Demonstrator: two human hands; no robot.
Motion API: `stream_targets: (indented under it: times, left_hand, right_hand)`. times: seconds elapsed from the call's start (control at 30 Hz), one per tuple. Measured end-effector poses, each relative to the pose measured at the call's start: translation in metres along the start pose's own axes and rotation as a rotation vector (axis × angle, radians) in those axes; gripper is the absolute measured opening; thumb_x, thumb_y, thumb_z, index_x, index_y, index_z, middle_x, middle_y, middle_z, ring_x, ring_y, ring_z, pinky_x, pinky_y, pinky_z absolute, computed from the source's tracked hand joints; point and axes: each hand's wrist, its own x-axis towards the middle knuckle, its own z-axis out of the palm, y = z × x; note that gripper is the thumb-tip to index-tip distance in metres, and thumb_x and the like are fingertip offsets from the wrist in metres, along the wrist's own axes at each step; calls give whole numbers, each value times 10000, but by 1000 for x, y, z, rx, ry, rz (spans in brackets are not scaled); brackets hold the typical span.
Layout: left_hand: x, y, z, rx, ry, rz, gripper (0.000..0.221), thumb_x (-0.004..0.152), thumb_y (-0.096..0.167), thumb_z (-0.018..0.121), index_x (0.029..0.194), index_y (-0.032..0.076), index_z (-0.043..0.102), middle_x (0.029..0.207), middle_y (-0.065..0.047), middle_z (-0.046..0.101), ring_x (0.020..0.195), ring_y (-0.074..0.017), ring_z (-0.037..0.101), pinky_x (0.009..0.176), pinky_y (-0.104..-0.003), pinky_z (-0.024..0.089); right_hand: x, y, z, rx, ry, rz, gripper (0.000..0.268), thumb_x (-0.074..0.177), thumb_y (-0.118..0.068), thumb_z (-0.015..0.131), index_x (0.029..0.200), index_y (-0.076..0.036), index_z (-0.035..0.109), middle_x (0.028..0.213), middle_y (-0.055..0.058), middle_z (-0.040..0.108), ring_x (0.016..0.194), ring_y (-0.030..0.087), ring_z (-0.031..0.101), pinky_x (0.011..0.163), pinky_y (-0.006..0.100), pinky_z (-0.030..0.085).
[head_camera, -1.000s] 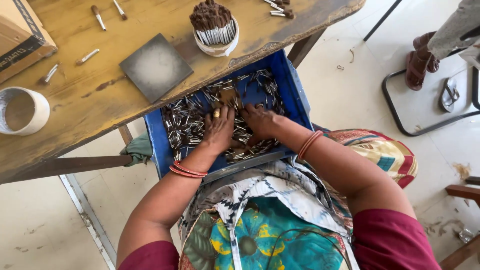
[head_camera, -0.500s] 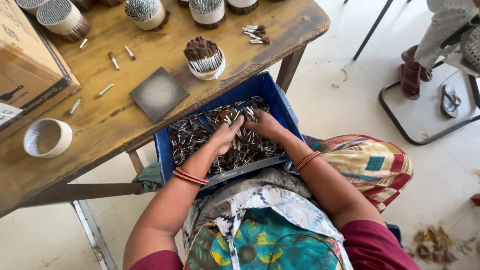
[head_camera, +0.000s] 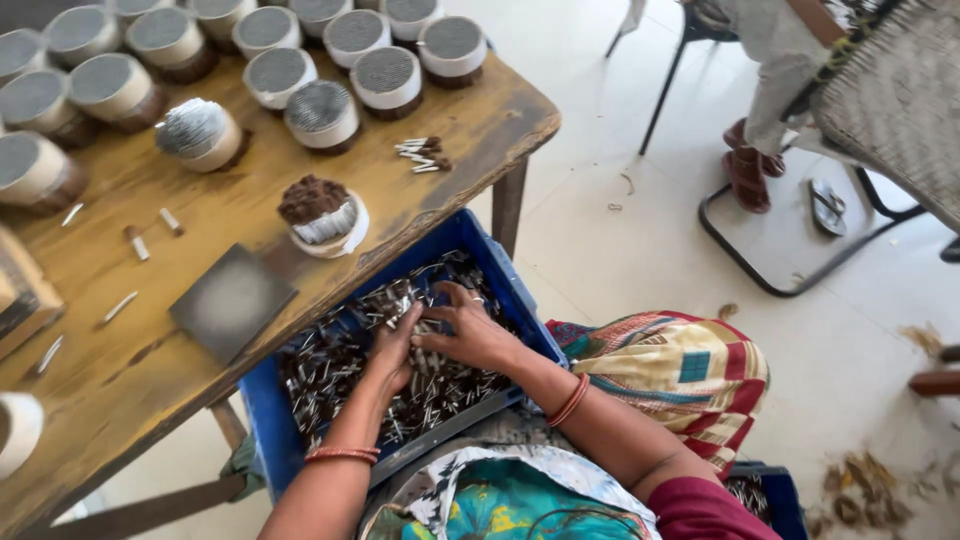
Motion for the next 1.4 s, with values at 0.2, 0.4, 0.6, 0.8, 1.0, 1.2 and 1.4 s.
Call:
stream_targets:
  times: [0.2,0.4,0.6,0.8,1.0,1.2,1.4]
  left_hand:
    - [-17,12,-18,918,-138,423,315,859,213,771,1117,42,713,947,-60,768,867,-137,684,793,-309,541]
    - [-14,-14,-26,506,-355,131,351,848,157,769,1169,25,715,1049,-27,750,931,-113,677,814,-283,534]
    - [-23,12,-21,-282,-334,-221,511,927,481,776,1206,68,660,991,-95,731,851,-224,667,730,-367,521]
    - [-25,28,-8,56,37,-197,476,861,381,761,1174,27,701,1079,-69,765,916,-151,730,821,-434,568]
    - [-45,24,5,766,-230,367,271,790,92,805,1044,24,743,925,-84,772,818,-177,713,736,-342,574]
    - [-26,3,-3,222,-272,-50,320,831,138,815,1115,75,680,896,-47,689,738,-159,655,621,-350,536]
    - [-39,36,12,-310,-208,-168,470,866,406,726,1162,47,663,971,-55,753,871,-184,691,716,-320,550]
  right_hand:
    - [0,-10,-34,232,201,73,702,841,-377,794,1432,-87,550,1494,231,452,1406,427,420,1173,513,346]
    - [3,13,0,254,-6,-250,341,868,-184,760,1197,-101,723,1230,144,690,1170,339,670,1011,430,542]
    - [10,13,-9,229,436,-212,213,920,-164,698,1103,-86,775,1100,120,718,1024,317,706,890,406,579]
    - [-3,-26,-20,201,32,-355,258,967,-298,733,1115,-87,757,1168,125,739,1105,291,719,970,390,584]
    - [-2,-31,-50,300,237,-279,661,759,-197,804,1364,-5,619,1275,247,603,1187,403,561,978,488,473]
    - [5,3,-14,324,149,-258,165,900,-127,724,1049,-137,795,1131,84,753,1072,266,733,916,365,612]
    - [2,-11,-21,219,269,-370,195,902,-177,741,1068,-87,789,1134,117,750,1030,271,737,889,378,600]
